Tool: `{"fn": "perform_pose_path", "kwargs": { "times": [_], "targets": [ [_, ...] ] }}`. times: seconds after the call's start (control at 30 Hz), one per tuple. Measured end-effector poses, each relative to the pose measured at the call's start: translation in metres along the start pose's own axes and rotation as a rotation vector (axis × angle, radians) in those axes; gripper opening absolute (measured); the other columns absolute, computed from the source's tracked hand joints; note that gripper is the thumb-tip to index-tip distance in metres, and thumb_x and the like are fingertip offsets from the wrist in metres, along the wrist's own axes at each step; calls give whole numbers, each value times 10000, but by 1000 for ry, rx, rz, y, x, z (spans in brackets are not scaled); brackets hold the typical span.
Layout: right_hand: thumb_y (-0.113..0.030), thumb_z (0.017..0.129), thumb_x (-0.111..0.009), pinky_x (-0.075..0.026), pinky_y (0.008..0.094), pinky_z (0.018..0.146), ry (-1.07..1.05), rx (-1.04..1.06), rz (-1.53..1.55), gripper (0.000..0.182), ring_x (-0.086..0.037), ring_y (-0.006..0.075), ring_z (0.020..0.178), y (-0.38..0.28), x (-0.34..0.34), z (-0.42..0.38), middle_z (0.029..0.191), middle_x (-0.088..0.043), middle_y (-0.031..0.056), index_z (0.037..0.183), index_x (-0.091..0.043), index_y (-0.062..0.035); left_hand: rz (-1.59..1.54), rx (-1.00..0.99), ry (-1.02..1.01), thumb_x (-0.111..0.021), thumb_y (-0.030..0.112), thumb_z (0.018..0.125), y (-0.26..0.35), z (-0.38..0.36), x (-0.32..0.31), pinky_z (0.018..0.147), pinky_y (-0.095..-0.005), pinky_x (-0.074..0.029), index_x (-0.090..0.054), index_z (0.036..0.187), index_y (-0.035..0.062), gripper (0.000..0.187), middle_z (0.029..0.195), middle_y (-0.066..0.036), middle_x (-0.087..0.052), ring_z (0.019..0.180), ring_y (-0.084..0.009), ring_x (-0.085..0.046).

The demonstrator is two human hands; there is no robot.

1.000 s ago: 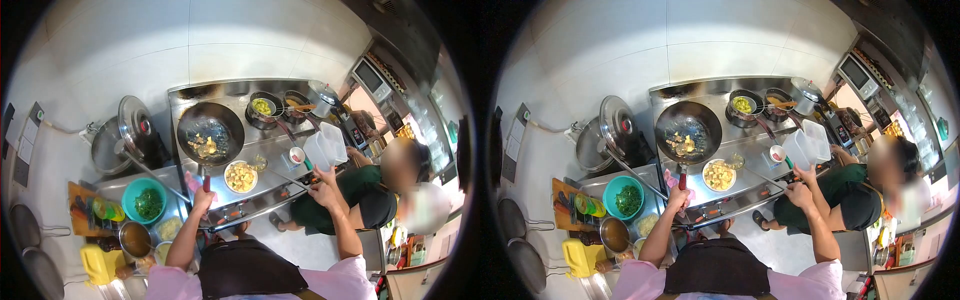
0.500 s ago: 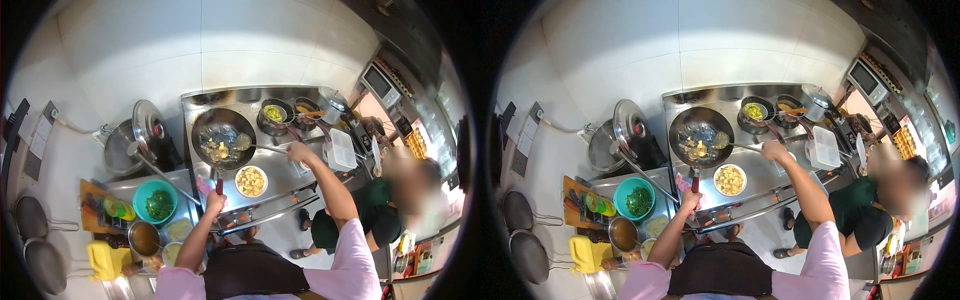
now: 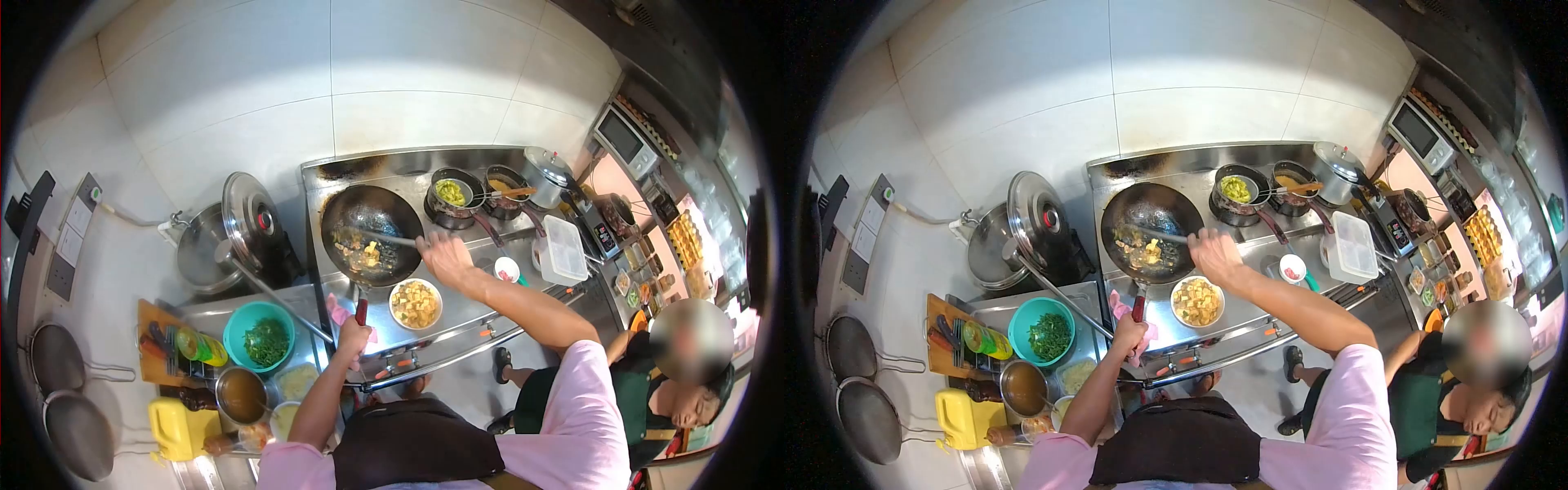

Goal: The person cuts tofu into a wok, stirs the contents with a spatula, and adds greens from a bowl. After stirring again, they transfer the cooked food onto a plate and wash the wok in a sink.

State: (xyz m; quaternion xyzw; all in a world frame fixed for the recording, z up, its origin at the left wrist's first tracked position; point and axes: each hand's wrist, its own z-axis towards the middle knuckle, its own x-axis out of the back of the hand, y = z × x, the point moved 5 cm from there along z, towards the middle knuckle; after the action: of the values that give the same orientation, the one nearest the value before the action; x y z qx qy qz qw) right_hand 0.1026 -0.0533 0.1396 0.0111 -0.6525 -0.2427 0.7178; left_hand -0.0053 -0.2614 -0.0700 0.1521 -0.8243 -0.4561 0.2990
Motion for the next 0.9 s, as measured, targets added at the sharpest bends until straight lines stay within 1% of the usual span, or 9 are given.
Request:
{"fn": "perform_pose_path", "kwargs": {
  "times": [0.07, 0.17, 0.23, 0.37, 0.47, 0.57, 0.67, 0.77, 0.9],
  "targets": [
    [-154, 896, -561, -533, 405, 718, 26, 130, -61, 240, -651, 278, 955, 5, -4, -23, 1012, -635, 126, 1099, -647, -59, -31, 51, -58, -616, 121, 820, 3, -1, 1, 339, -384, -378, -579, 828, 12, 115, 539, -96, -562, 383, -212, -539],
    [-169, 893, -569, -516, 397, 731, -209, 127, -85, 348, -635, 261, 967, 39, -3, -42, 1080, -614, 136, 1223, -616, -68, -68, 90, -133, -617, 136, 815, -5, 5, 2, 339, -360, -354, -556, 854, 41, 120, 584, -57, -556, 417, -172, -524],
    [-166, 892, -568, -516, 404, 760, -178, 108, -114, 410, -634, 276, 971, 55, 2, -44, 1101, -603, 146, 1293, -582, -77, -120, 73, -145, -626, 134, 814, -7, 8, 2, 335, -355, -341, -550, 850, 42, 125, 586, -54, -554, 414, -163, -515],
    [-150, 900, -560, -517, 420, 832, -138, -128, -108, 497, -633, 309, 997, 53, -29, -33, 1158, -582, 169, 1390, -519, -76, -123, 103, -165, -632, 126, 814, 0, 1, 5, 335, -346, -330, -549, 842, 47, 118, 573, -43, -542, 400, -153, -493],
    [-135, 908, -549, -544, 435, 826, -132, -233, -89, 514, -636, 337, 998, 27, -62, -19, 1203, -564, 195, 1412, -486, -59, -104, 90, -163, -632, 133, 818, 0, 0, 2, 334, -339, -326, -552, 845, 54, 116, 564, -35, -533, 398, -146, -488],
    [-123, 884, -565, -564, 453, 803, -219, -269, 151, 479, -662, 365, 984, 4, -78, -32, 1193, -578, 193, 1361, -527, -95, -112, 69, -143, -628, 145, 822, 0, -2, 0, 332, -333, -322, -552, 851, 57, 120, 555, -31, -528, 398, -142, -489],
    [-116, 874, -563, -569, 485, 767, -427, -221, 261, 503, -687, 400, 944, 1, -75, -68, 1184, -610, 214, 1375, -521, -93, -128, 100, -136, -620, 144, 826, 6, -11, 0, 329, -323, -316, -557, 855, 58, 111, 547, -29, -527, 395, -138, -491],
    [-118, 870, -556, -566, 496, 746, -504, -130, 298, 482, -696, 401, 909, 23, -52, -98, 1112, -655, 234, 1350, -536, -74, -143, 91, -116, -610, 130, 827, 9, -14, -2, 325, -309, -311, -565, 850, 57, 89, 540, -28, -528, 385, -134, -491],
    [-162, 901, -540, -551, 513, 760, -358, -240, 374, 442, -690, 408, 853, 39, -55, -87, 1010, -684, 225, 1339, -553, -108, -125, 61, -123, -623, 157, 824, -4, -12, -8, 317, -319, -305, -567, 820, 62, 110, 525, -35, -518, 366, -144, -474]
  ]
}}
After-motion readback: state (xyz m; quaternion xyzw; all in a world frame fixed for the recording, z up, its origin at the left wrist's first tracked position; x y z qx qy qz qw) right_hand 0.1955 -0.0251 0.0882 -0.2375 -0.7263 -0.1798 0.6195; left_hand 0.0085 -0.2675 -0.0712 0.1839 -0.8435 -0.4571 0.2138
